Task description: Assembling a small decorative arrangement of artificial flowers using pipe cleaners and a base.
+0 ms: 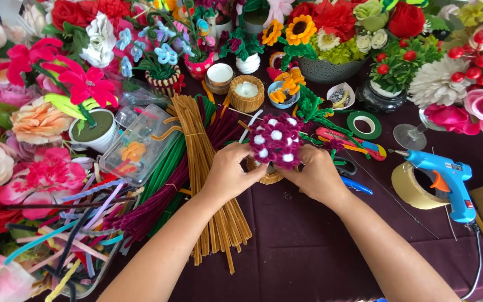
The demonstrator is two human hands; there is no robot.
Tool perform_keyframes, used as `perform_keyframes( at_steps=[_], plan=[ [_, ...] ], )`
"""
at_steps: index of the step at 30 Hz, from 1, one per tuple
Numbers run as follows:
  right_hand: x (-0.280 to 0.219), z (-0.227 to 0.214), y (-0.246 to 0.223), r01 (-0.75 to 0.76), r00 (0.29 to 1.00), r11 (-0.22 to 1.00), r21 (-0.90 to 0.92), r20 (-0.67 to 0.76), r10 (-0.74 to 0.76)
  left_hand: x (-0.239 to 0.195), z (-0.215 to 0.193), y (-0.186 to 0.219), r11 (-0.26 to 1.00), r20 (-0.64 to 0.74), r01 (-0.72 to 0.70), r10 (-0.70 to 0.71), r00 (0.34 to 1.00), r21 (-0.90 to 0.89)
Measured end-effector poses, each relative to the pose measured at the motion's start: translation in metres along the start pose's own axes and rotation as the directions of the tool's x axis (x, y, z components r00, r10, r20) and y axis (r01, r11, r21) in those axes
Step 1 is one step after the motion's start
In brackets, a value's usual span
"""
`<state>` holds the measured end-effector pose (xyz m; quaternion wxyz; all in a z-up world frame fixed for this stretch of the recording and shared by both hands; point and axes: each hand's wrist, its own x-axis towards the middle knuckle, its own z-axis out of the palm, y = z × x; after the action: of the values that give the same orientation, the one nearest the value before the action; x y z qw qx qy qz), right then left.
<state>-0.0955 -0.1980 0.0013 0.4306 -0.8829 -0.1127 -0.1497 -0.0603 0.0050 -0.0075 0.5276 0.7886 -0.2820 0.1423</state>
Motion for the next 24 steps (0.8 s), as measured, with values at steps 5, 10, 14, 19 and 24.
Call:
perform_keyframes(
  at_steps=[5, 10, 14, 19, 24],
  plan=[
    [0.004, 0.004, 0.012, -0.019, 1.000, 0.999, -0.044, 0.018, 0.019, -0.002, 0.001, -0.005, 0.997, 0.025, 0.062, -0.061, 0.998, -0.037],
    [-0.003, -0.001, -0.001, -0.104, 0.994, 0.989, -0.109, 0.029, 0.108, 0.006, -0.012, -0.009, 0.984, 0.040, 0.129, -0.125, 0.991, -0.122],
    [0.001, -0.002, -0.005, -0.200, 0.974, 0.975, -0.093, 0.088, 0.208, 0.010, -0.018, 0.000, 0.959, 0.129, 0.234, -0.215, 0.968, -0.161],
    [0.011, -0.001, 0.006, -0.213, 0.969, 0.964, 0.157, 0.159, 0.188, 0.004, -0.014, -0.007, 0.962, 0.095, 0.220, -0.207, 0.974, -0.161],
    [0.014, -0.005, 0.030, -0.263, 0.954, 0.893, 0.366, 0.236, 0.184, 0.004, -0.007, -0.014, 0.964, -0.008, 0.209, -0.213, 0.977, -0.161]
  ],
)
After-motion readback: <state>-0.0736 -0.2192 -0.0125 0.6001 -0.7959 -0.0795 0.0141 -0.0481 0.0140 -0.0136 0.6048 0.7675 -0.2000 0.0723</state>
